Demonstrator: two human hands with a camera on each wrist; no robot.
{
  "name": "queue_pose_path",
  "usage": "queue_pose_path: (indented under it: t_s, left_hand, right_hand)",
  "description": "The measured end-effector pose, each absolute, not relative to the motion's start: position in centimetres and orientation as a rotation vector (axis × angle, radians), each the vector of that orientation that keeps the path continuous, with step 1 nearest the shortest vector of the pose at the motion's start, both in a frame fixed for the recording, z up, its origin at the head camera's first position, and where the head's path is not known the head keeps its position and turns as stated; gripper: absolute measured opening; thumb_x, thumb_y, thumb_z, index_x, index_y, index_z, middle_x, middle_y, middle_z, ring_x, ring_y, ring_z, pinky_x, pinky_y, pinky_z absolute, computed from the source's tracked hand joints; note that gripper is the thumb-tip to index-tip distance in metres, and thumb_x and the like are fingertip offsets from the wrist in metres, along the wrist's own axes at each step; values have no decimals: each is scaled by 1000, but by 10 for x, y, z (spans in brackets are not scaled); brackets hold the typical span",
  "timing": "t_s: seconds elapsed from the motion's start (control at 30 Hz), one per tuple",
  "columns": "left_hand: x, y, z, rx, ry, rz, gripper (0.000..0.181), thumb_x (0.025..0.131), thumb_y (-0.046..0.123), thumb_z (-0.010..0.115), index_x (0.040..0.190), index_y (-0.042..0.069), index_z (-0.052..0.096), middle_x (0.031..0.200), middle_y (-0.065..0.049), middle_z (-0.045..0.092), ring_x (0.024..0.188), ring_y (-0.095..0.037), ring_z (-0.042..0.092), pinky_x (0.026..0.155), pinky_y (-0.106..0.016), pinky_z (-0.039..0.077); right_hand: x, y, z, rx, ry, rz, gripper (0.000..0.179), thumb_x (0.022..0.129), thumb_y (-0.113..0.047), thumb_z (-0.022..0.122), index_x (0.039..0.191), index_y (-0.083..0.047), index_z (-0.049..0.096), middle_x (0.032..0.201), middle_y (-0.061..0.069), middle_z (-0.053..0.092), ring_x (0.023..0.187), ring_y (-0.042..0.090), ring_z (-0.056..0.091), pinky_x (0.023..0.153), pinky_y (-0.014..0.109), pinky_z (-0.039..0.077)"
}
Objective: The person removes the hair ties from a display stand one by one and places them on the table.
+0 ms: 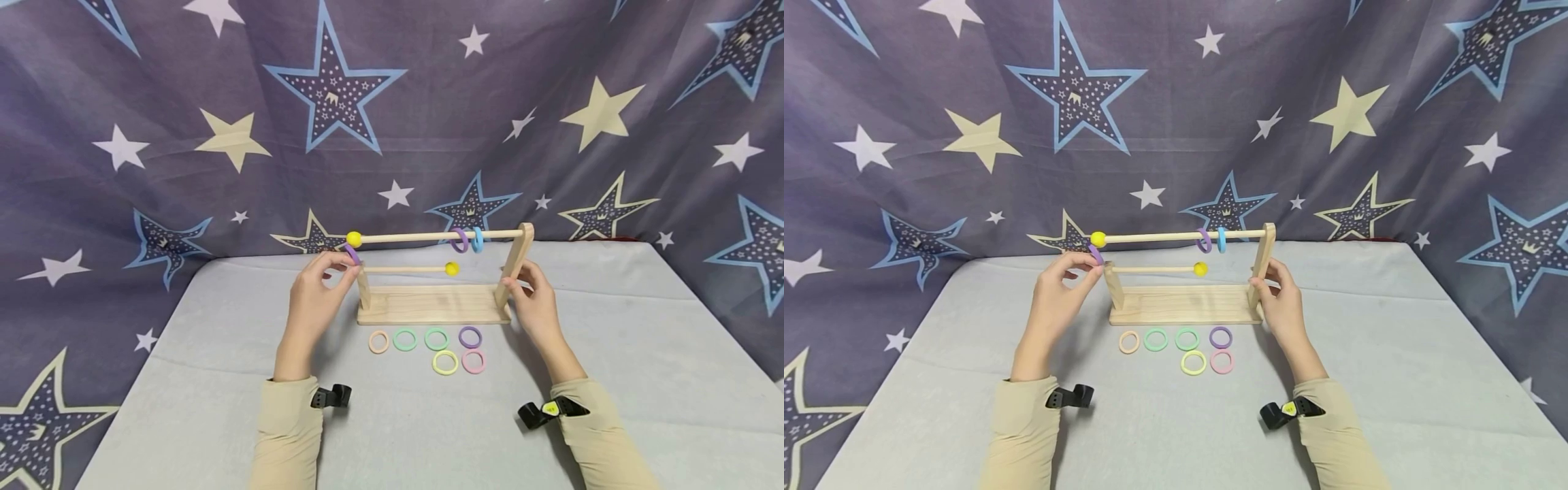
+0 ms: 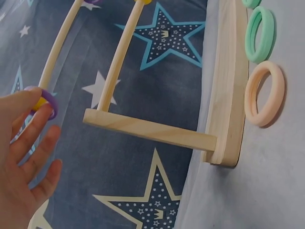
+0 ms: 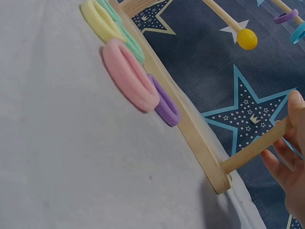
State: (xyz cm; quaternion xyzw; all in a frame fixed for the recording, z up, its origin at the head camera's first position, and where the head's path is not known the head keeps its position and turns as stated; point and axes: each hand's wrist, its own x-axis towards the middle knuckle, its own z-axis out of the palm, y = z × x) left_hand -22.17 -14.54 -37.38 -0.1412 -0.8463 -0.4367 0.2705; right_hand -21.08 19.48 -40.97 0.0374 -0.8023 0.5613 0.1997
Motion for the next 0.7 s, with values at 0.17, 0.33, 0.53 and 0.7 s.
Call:
queue_pose_path:
  t_s: [0.17,0.33,0.53,0.7]
  left_hand:
    - [-220,-149,-372,-426,-2316,-1184,11,88,19,77,97,14,71,98,-1,70,92,-17,63,80,-42,48]
    - [-218,-152,-370,-469,-2362,-1195,11,88,19,77,96,14,72,96,0,70,91,-16,64,83,-41,48]
    - [-217,-155,-370,-486,-2428,-1222,10,88,17,77,96,15,73,94,0,70,93,-17,63,86,-41,47]
    - [-216,-155,-369,-515,-2454,-1273,9,88,16,76,96,14,72,93,1,71,92,-17,63,89,-42,47]
  right_hand:
    - [-211,195,-410,108,-2240,1563,39,96,0,61,132,10,50,119,29,61,102,5,54,82,14,45]
    - [-211,195,-410,104,-2238,1557,39,96,0,62,132,10,51,118,29,62,101,3,54,82,13,45]
    - [-211,194,-410,108,-2232,1553,39,95,0,62,131,11,51,117,29,62,99,1,54,81,13,45]
    - [-211,194,-410,103,-2234,1561,39,96,0,62,132,10,51,118,29,62,99,2,53,82,14,44]
